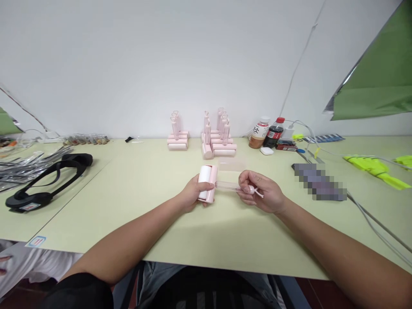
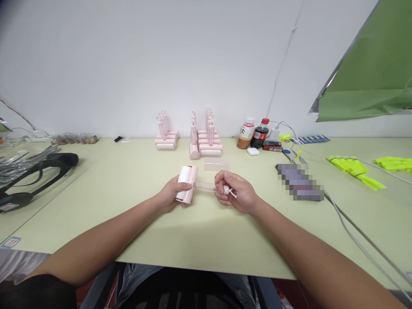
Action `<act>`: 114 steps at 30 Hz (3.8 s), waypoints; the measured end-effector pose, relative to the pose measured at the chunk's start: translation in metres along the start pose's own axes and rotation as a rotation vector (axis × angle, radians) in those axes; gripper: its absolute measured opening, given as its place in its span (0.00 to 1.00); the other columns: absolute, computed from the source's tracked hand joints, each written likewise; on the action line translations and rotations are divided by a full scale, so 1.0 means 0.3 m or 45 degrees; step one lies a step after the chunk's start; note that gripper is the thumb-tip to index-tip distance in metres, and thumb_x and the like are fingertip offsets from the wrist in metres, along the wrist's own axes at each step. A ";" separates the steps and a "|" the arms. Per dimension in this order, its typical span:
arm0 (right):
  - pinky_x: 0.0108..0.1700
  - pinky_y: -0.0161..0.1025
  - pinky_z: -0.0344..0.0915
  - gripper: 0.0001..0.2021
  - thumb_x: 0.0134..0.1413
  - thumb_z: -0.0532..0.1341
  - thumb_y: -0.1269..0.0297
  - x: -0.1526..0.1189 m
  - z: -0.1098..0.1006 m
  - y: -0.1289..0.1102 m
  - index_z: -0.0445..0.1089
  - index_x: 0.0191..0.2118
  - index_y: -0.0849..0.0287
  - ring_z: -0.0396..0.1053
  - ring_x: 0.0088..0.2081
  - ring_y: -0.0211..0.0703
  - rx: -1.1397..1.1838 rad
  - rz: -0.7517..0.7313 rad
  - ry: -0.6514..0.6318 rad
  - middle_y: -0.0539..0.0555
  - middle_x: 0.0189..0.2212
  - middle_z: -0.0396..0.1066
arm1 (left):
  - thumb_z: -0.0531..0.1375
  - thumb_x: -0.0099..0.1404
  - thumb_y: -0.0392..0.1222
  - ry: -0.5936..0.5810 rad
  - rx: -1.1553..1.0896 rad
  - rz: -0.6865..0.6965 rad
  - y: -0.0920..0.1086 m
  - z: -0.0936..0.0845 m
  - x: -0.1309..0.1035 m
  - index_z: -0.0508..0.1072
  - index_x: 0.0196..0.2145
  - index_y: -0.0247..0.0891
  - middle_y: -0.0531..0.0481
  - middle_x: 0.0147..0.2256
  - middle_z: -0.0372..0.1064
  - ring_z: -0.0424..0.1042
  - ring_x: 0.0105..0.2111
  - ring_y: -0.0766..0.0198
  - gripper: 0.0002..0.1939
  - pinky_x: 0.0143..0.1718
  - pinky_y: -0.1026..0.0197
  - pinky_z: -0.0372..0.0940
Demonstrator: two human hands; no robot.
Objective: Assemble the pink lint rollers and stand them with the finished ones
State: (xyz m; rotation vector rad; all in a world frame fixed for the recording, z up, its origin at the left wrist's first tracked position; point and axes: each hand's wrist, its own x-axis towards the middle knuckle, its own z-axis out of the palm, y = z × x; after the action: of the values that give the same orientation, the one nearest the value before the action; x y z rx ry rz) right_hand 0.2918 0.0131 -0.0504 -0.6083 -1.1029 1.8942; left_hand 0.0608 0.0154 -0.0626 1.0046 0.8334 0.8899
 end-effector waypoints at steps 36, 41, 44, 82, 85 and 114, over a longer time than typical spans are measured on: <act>0.19 0.34 0.72 0.22 0.54 0.60 0.45 0.131 -0.262 -0.050 0.57 0.49 0.47 0.74 0.32 0.40 -0.290 -0.735 1.091 0.51 0.43 0.68 | 0.62 0.60 0.50 0.145 0.139 0.011 -0.019 0.001 0.024 0.66 0.44 0.38 0.48 0.35 0.66 0.72 0.27 0.64 0.18 0.20 0.64 0.68; 0.18 0.34 0.70 0.24 0.50 0.64 0.44 0.134 -0.228 -0.034 0.60 0.48 0.49 0.74 0.29 0.42 -0.354 -0.481 0.935 0.52 0.38 0.73 | 0.56 0.64 0.48 0.675 0.543 0.233 0.005 -0.045 0.056 0.65 0.42 0.39 0.54 0.29 0.61 0.65 0.24 0.67 0.12 0.22 0.65 0.61; 0.22 0.35 0.71 0.22 0.51 0.63 0.44 0.108 -0.183 -0.043 0.63 0.45 0.53 0.75 0.28 0.43 -0.343 -0.442 0.775 0.53 0.32 0.77 | 0.54 0.66 0.53 0.830 0.826 0.295 0.042 -0.085 0.048 0.64 0.47 0.38 0.48 0.35 0.64 0.68 0.34 0.60 0.18 0.34 0.60 0.63; 0.35 0.50 0.72 0.19 0.50 0.68 0.55 0.019 -0.031 0.048 0.69 0.47 0.54 0.74 0.34 0.49 -0.494 -0.407 0.080 0.58 0.38 0.77 | 0.62 0.59 0.59 0.046 0.113 0.213 0.014 -0.084 0.051 0.63 0.52 0.41 0.49 0.38 0.69 0.73 0.33 0.65 0.29 0.31 0.62 0.70; 0.36 0.52 0.73 0.18 0.51 0.68 0.57 0.020 -0.032 0.052 0.70 0.47 0.54 0.75 0.35 0.50 -0.488 -0.360 0.063 0.58 0.38 0.77 | 0.63 0.59 0.60 -0.009 0.230 0.215 0.013 -0.076 0.038 0.63 0.52 0.41 0.50 0.35 0.69 0.73 0.33 0.64 0.30 0.32 0.62 0.68; 0.39 0.48 0.73 0.22 0.59 0.62 0.57 0.034 -0.036 0.077 0.62 0.58 0.48 0.74 0.39 0.45 -0.581 -0.310 -0.029 0.58 0.46 0.71 | 0.61 0.54 0.49 0.325 1.546 0.243 0.266 -0.388 0.071 0.64 0.55 0.40 0.48 0.48 0.71 0.73 0.43 0.55 0.30 0.41 0.58 0.68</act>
State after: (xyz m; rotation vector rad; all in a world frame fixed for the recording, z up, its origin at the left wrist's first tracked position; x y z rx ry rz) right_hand 0.2847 0.0208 -0.0757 -0.6660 -1.5664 1.4512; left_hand -0.0522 0.0954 -0.0277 2.0635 1.5777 0.6252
